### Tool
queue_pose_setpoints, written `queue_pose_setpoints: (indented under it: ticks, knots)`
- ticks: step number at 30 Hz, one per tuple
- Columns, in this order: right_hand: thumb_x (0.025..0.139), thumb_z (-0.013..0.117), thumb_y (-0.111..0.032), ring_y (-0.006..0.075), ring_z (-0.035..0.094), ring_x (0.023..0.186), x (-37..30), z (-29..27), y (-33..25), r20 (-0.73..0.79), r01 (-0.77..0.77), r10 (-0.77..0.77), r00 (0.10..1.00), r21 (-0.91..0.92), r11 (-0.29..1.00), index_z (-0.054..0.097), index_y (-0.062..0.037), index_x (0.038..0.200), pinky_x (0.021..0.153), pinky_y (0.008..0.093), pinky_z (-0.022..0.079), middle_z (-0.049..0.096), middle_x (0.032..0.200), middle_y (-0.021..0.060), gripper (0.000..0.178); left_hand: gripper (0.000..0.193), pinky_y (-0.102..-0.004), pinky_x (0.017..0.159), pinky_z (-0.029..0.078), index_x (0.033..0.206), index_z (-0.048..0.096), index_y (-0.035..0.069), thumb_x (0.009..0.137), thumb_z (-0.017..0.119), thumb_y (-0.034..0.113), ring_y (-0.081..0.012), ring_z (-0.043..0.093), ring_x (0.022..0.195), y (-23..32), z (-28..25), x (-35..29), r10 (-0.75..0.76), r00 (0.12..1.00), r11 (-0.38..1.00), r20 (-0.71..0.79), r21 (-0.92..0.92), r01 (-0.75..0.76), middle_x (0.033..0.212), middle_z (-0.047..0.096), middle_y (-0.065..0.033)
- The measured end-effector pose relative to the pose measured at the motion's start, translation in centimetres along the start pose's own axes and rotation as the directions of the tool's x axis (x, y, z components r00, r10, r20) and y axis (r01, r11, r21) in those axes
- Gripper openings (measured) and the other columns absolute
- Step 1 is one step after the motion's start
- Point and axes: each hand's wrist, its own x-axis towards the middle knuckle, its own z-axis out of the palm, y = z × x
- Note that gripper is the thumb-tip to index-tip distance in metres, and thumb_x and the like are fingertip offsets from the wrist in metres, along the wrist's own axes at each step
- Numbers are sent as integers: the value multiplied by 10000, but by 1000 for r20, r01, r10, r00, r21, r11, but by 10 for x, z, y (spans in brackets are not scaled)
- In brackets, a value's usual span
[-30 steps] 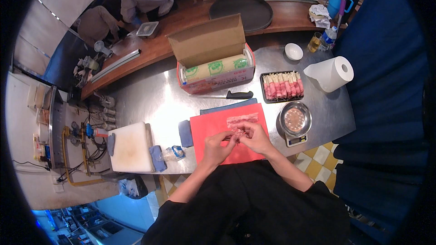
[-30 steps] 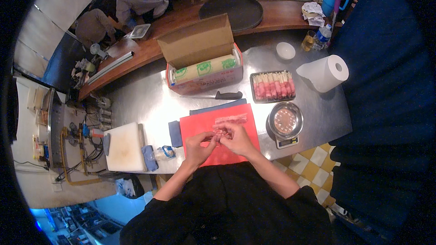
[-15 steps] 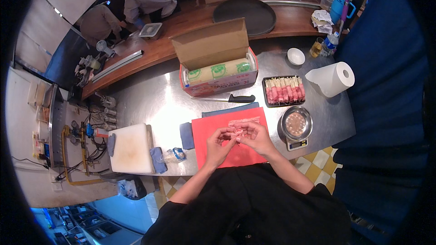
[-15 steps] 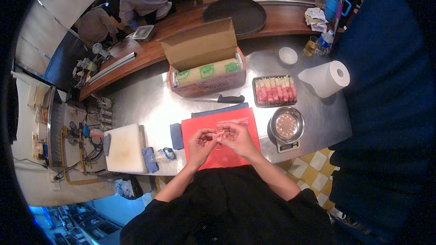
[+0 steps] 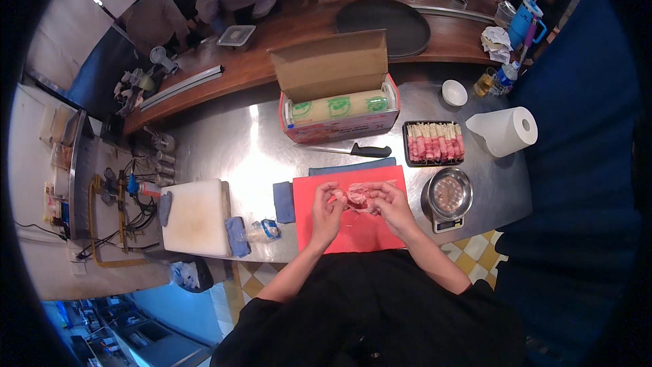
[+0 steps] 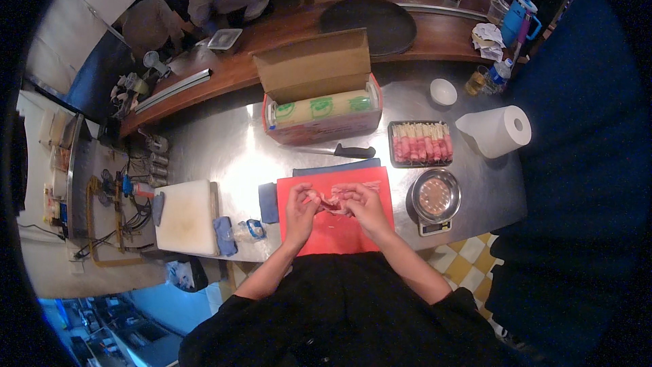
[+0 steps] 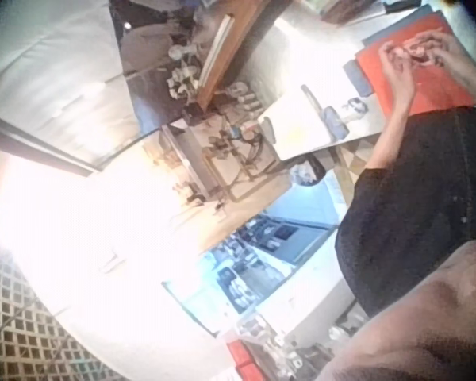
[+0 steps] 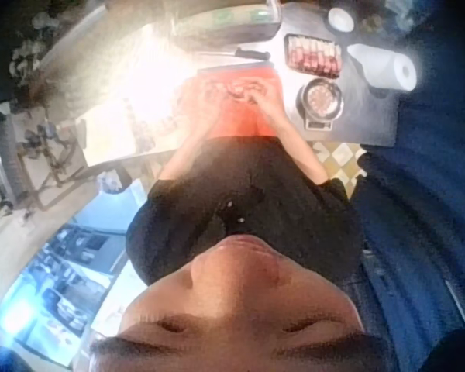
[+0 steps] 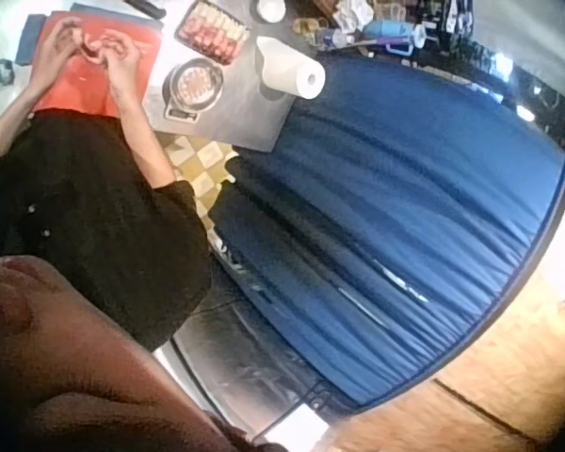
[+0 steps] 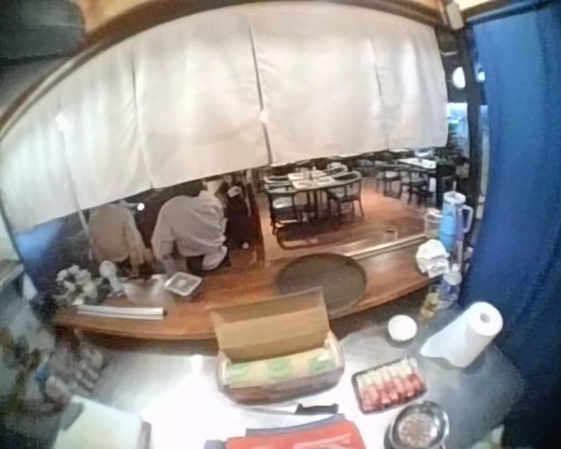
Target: The person unwraps a piece of raw meat from plastic wrap on a red cutting board. They then repeatedly pick up and place down small white sticks, likely skewers, while handling the meat. The person continues to manipulate the meat and sticks throughout the clip.
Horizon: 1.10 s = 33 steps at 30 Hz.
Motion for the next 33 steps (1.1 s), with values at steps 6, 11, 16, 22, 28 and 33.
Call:
queue_pose_setpoints:
  ticks: [6, 11, 16, 22, 28, 33]
  knots:
    - [913, 637, 43, 130, 694, 852, 14, 2, 5, 18, -73, 72, 997, 94, 993, 628, 22, 1248, 757, 254, 596, 706, 1064, 91, 335, 517, -300, 860, 584, 1351, 436, 21, 914, 703, -45, -149, 653, 1012, -8, 3, 5, 22, 997, 998, 73, -57, -18, 1125, 590, -83]
    - [918, 646, 58, 150, 716, 882, 24, 10, 6, -1, 44, -45, 999, -187, 981, 628, 38, 1217, 806, 280, 607, 724, 1059, 126, 301, 546, -282, 846, 562, 1343, 464, 13, 875, 733, -72, -139, 647, 992, -18, -8, 19, 61, 994, 992, 94, 104, -71, 1065, 600, -73]
    - [915, 657, 49, 149, 710, 932, 32, 2, 4, -52, 49, -64, 997, -248, 968, 642, 30, 1180, 804, 271, 590, 724, 1067, 127, 267, 511, -267, 853, 541, 1327, 486, 8, 880, 713, -94, -114, 615, 994, -32, -26, 32, 65, 995, 993, 78, 95, -72, 1035, 587, -52]
    - [912, 681, 24, 104, 684, 863, 34, -13, 10, -123, 34, -69, 990, -264, 964, 661, 4, 1182, 731, 239, 561, 712, 981, 67, 272, 493, -292, 932, 515, 1304, 489, 12, 878, 694, -128, -119, 581, 968, -40, -48, 54, 71, 997, 997, 20, -20, -70, 954, 558, -23]
    - [928, 687, -23, 66, 670, 807, 29, -24, 6, -258, -33, -30, 966, -236, 971, 672, -27, 1158, 660, 193, 504, 730, 949, 23, 230, 438, -298, 946, 542, 1279, 502, -12, 895, 671, -138, -118, 596, 971, -35, -72, 66, 114, 991, 993, -66, -36, -117, 988, 562, -33]
    - [933, 691, -36, 65, 670, 802, 34, -26, 14, -308, -51, -15, 951, -205, 977, 663, -32, 1170, 654, 195, 503, 733, 963, 30, 238, 414, -294, 922, 537, 1273, 499, -28, 907, 661, -133, -123, 601, 968, -21, -90, 68, 178, 964, 984, -198, 45, -173, 979, 562, -37]
